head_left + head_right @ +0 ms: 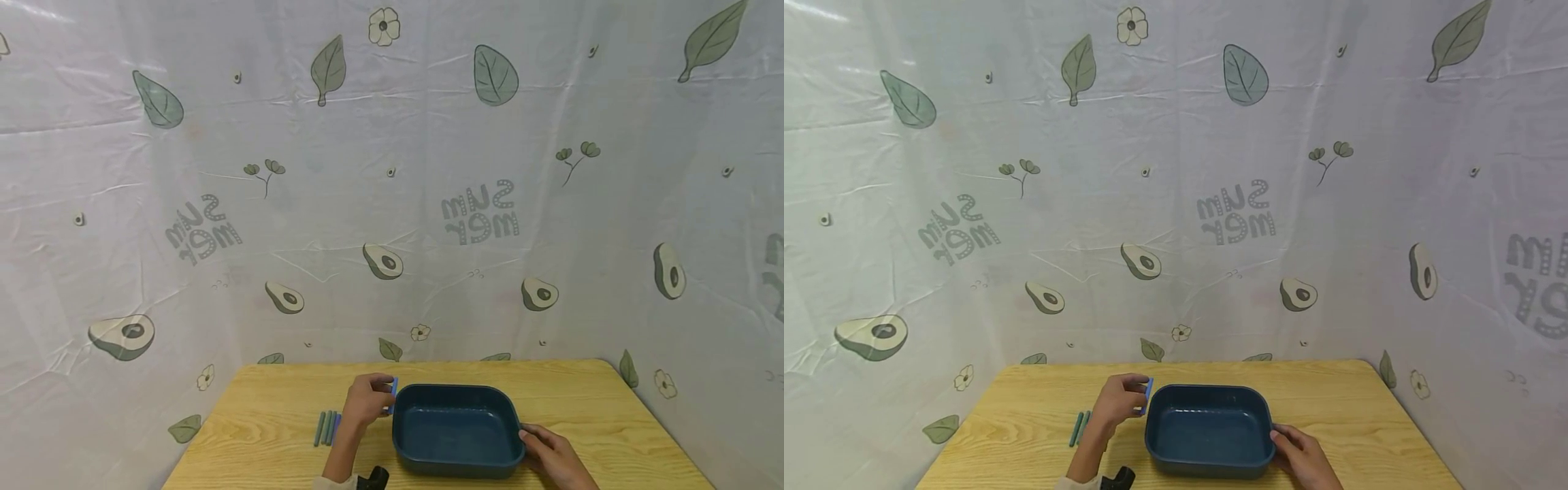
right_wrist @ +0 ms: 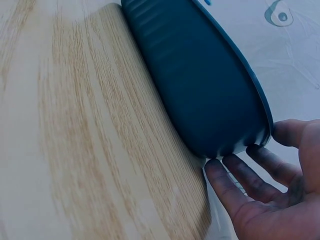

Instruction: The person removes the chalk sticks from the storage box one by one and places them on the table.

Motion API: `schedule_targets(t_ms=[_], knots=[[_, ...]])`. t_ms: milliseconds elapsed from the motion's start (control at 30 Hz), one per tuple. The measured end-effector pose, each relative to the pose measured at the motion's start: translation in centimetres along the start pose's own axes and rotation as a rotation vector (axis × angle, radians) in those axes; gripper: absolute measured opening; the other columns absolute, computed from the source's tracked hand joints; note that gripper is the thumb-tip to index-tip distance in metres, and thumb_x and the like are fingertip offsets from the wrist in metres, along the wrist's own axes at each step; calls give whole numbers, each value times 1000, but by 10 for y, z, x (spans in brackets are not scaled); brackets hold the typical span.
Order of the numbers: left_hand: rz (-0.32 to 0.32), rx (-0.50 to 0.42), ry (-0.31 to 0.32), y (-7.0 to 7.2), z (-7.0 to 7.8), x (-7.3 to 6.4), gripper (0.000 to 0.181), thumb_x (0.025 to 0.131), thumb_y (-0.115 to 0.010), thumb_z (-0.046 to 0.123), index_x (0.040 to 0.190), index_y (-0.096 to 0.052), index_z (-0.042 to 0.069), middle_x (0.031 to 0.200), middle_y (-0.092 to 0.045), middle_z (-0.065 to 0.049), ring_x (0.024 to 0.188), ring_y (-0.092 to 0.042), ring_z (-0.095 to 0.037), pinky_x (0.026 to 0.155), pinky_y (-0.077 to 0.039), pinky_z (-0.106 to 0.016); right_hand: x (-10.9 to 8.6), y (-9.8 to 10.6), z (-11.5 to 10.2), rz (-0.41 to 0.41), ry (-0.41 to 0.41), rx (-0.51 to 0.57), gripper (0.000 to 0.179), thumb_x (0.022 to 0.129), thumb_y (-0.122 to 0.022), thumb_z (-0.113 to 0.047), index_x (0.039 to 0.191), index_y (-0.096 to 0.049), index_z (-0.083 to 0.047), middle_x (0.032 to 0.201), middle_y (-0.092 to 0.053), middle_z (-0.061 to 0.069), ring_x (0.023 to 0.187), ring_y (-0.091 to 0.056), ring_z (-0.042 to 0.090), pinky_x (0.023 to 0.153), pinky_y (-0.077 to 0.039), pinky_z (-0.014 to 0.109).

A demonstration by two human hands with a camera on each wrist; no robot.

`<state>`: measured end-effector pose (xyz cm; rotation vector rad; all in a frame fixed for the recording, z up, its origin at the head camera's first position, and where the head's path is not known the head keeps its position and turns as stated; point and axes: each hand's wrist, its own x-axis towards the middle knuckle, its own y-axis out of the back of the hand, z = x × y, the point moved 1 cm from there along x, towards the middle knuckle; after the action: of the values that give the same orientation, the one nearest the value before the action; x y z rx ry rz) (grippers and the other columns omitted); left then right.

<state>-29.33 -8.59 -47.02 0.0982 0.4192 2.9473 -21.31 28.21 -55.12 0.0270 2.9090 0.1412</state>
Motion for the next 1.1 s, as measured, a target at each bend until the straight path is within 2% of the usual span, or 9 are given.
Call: schedule_targets(t_ms=[167, 367, 533, 667, 867, 1100], knots=[[40, 9, 13, 21, -11, -3, 43, 88, -68, -4, 131, -69, -10, 109, -70, -23, 83, -71, -19, 70, -66, -38, -1, -2, -1, 12, -7, -8, 62, 113, -56, -28, 148, -45, 22, 135, -67, 35, 112, -77, 32, 96, -64, 47], [70, 43, 59, 48, -28, -6, 46, 90, -66, -3, 135, -67, -10, 116, -68, -25, 89, -70, -22, 74, -65, -43, -2, -4, 0, 45, -31, -15, 65, 112, -57, -28, 149, -43, 24, 141, -60, 41, 116, -75, 39, 97, -63, 51], [110, 79, 91, 74, -40, -9, 46, 90, -66, -3, 136, -66, -11, 120, -69, -28, 95, -74, -27, 77, -66, -45, 0, -1, 1, -5, -11, -13, 68, 114, -55, -30, 150, -39, 26, 143, -59, 42, 116, -76, 35, 98, -63, 49], [132, 97, 108, 90, -50, -11, 47, 91, -66, -3, 136, -65, -11, 123, -69, -30, 99, -74, -32, 80, -65, -48, 1, -2, -1, 12, -11, 4, 66, 113, -56, -28, 149, -41, 25, 139, -62, 39, 113, -76, 32, 97, -64, 47], [162, 110, 143, 108, -68, -13, 47, 89, -65, -6, 135, -65, -13, 124, -68, -32, 108, -72, -39, 86, -65, -52, 1, -4, -1, 38, -13, 8, 62, 112, -57, -27, 148, -46, 23, 136, -65, 37, 113, -76, 32, 96, -64, 47], [197, 129, 145, 120, -84, -14, 45, 87, -65, -8, 132, -67, -15, 117, -69, -30, 98, -70, -31, 75, -65, -42, 0, -4, -2, 40, -25, 17, 62, 112, -58, -27, 148, -46, 22, 132, -69, 32, 111, -76, 31, 97, -64, 47]])
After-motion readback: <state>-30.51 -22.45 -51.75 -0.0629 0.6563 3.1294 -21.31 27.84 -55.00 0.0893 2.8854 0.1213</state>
